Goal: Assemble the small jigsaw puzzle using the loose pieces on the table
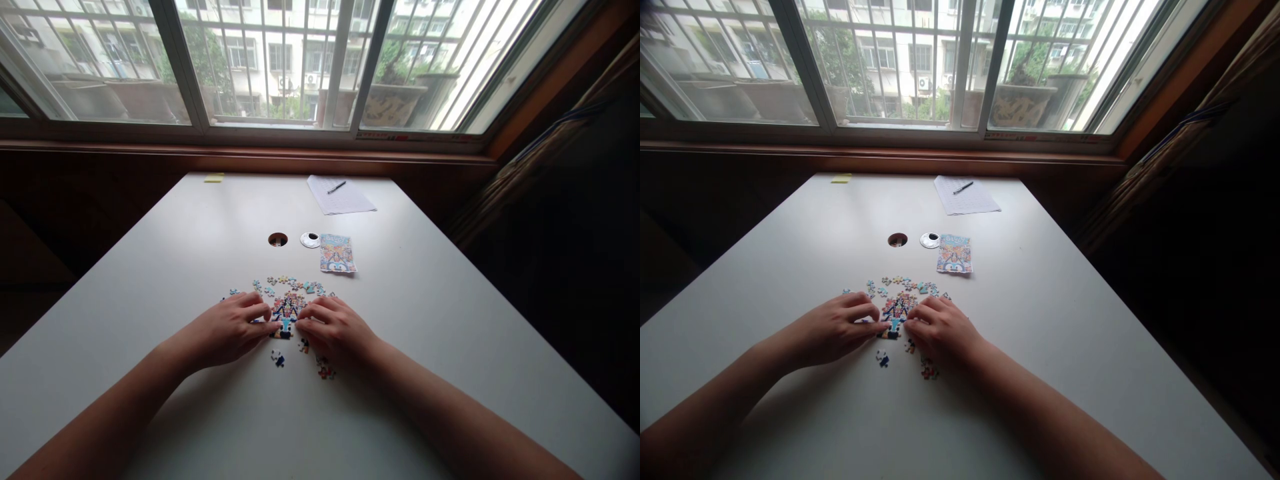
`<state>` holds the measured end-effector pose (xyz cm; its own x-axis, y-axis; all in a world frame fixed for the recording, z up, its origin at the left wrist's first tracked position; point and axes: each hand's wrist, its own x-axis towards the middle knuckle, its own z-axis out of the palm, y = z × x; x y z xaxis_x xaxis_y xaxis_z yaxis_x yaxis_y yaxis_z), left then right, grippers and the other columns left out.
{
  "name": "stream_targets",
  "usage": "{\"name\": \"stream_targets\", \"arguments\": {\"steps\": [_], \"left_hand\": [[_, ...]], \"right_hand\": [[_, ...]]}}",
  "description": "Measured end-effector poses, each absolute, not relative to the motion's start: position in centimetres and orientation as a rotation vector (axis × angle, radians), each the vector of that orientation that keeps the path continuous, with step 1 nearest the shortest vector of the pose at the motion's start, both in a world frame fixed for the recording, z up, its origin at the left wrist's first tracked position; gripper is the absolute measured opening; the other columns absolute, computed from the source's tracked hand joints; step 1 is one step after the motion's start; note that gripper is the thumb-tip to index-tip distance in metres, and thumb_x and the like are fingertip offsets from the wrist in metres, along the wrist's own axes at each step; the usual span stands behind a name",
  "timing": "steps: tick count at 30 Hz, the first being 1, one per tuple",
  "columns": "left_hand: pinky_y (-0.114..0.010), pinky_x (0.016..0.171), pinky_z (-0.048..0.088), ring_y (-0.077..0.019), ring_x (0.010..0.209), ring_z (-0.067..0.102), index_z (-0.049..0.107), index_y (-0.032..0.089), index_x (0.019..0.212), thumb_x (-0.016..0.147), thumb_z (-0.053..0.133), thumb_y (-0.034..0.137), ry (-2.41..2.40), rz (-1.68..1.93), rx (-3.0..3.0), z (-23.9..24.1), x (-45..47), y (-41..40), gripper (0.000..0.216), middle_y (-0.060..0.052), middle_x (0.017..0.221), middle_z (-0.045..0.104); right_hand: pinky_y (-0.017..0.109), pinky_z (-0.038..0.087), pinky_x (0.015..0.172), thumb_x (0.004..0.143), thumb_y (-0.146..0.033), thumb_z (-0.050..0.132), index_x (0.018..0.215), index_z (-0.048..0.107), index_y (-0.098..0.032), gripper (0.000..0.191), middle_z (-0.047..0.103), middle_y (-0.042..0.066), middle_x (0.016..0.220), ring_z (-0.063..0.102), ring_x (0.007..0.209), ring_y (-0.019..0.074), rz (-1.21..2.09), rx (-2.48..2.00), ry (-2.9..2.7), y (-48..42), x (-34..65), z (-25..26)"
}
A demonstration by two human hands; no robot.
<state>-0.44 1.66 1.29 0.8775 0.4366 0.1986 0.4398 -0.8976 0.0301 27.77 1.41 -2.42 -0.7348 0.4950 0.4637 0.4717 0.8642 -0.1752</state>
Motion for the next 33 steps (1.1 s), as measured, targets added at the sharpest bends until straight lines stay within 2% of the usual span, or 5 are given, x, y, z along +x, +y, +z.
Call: {"name": "stream_targets", "arguments": {"steps": [9, 17, 21, 26, 33], "left_hand": [[-0.037, 0.084, 0.049, -0.0232, 0.096, 0.057, 0.067, 0.027, 0.12, 0.096, 0.059, 0.021, -0.738, -0.331, -3.005, 1.7, -0.2, 1.2, 0.025, -0.006, 0.102, 0.065], [-0.039, 0.092, 0.053, -0.0227, 0.1, 0.059, 0.067, 0.026, 0.123, 0.093, 0.06, 0.019, -0.727, -0.512, -3.088, 0.7, -0.8, 1.9, 0.031, -0.008, 0.109, 0.066], [-0.038, 0.087, 0.054, -0.0219, 0.099, 0.059, 0.067, 0.023, 0.118, 0.093, 0.055, 0.011, -0.802, -0.684, -3.07, 0.2, -1.6, 2.5, 0.031, -0.008, 0.108, 0.067], [-0.036, 0.084, 0.055, -0.0215, 0.097, 0.06, 0.068, 0.023, 0.114, 0.091, 0.056, 0.01, -0.833, -0.746, -3.012, -0.3, -2.5, 3.1, 0.028, -0.008, 0.105, 0.068], [-0.038, 0.084, 0.054, -0.0218, 0.097, 0.059, 0.068, 0.022, 0.11, 0.092, 0.055, 0.008, -0.809, -0.747, -2.978, -0.5, -2.7, 3.3, 0.027, -0.007, 0.104, 0.069]], "right_hand": [[0.033, 0.045, 0.083, 0.099, -0.018, 0.058, 0.102, 0.07, -0.022, 0.014, 0.073, 0.003, 0.102, 0.059, 0.096, 0.0187, 0.044, -0.702, -2.526, 1.3, 27.6, -2.4], [0.034, 0.046, 0.084, 0.099, -0.018, 0.057, 0.102, 0.07, -0.022, 0.014, 0.073, 0.005, 0.101, 0.06, 0.095, 0.0192, 0.049, -0.694, -2.526, 1.3, 27.7, -2.2], [0.033, 0.047, 0.085, 0.099, -0.017, 0.057, 0.101, 0.07, -0.022, 0.015, 0.074, 0.004, 0.101, 0.061, 0.096, 0.0186, 0.039, -0.704, -2.525, 1.3, 27.7, -2.0], [0.033, 0.046, 0.083, 0.099, -0.018, 0.057, 0.102, 0.07, -0.021, 0.013, 0.073, 0.005, 0.101, 0.061, 0.097, 0.0189, 0.019, -0.684, -2.539, 1.2, 27.9, -1.9], [0.034, 0.042, 0.076, 0.099, -0.02, 0.055, 0.109, 0.068, -0.021, 0.016, 0.067, 0.004, 0.088, 0.054, 0.083, 0.0189, -0.04, -0.631, -2.578, 0.8, 28.3, -1.2]]}}
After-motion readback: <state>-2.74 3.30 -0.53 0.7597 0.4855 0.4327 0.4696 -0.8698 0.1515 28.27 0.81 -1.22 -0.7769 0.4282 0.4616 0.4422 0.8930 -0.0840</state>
